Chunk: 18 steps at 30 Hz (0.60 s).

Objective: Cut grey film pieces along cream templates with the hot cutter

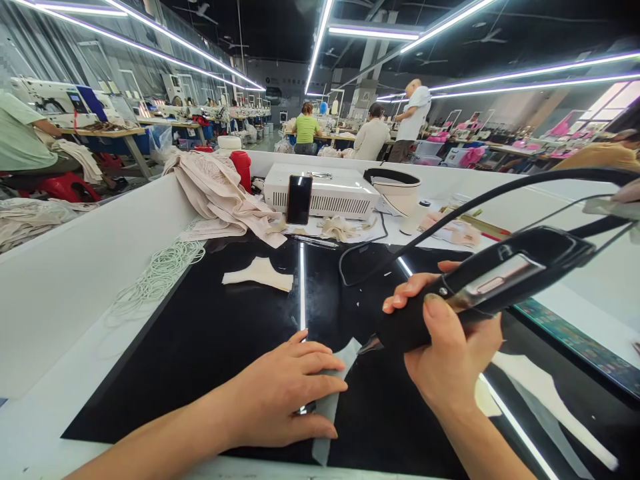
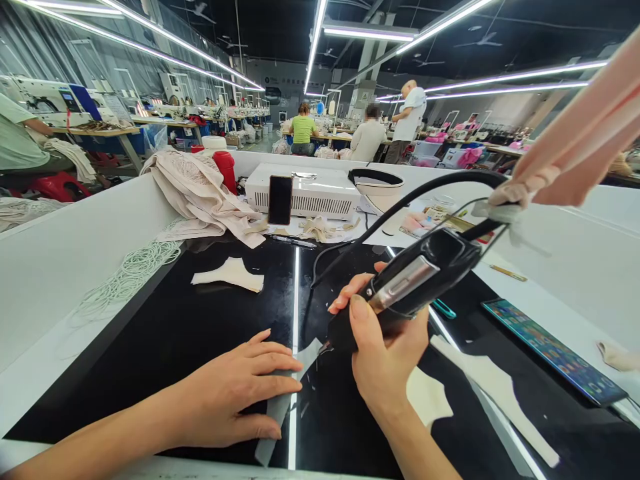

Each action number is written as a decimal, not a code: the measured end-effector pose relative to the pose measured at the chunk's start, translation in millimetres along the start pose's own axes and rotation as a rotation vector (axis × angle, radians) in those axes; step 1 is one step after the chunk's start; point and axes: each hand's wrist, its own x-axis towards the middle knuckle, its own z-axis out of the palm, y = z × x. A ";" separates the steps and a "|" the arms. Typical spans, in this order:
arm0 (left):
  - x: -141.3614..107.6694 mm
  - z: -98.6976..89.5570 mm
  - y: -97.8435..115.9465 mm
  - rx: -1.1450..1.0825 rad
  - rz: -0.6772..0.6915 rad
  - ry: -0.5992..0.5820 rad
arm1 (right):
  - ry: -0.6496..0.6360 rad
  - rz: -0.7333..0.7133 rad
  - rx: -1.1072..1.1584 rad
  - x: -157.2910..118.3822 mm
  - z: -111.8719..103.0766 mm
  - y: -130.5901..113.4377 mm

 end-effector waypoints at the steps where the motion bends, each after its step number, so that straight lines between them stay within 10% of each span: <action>1: -0.1 -0.4 0.3 -0.003 0.000 0.004 | 0.005 0.004 -0.008 -0.2 -0.2 0.2; 18: 0.5 2.6 -7.9 0.078 -0.250 0.256 | -0.101 -0.026 -0.239 3.0 -19.8 -11.2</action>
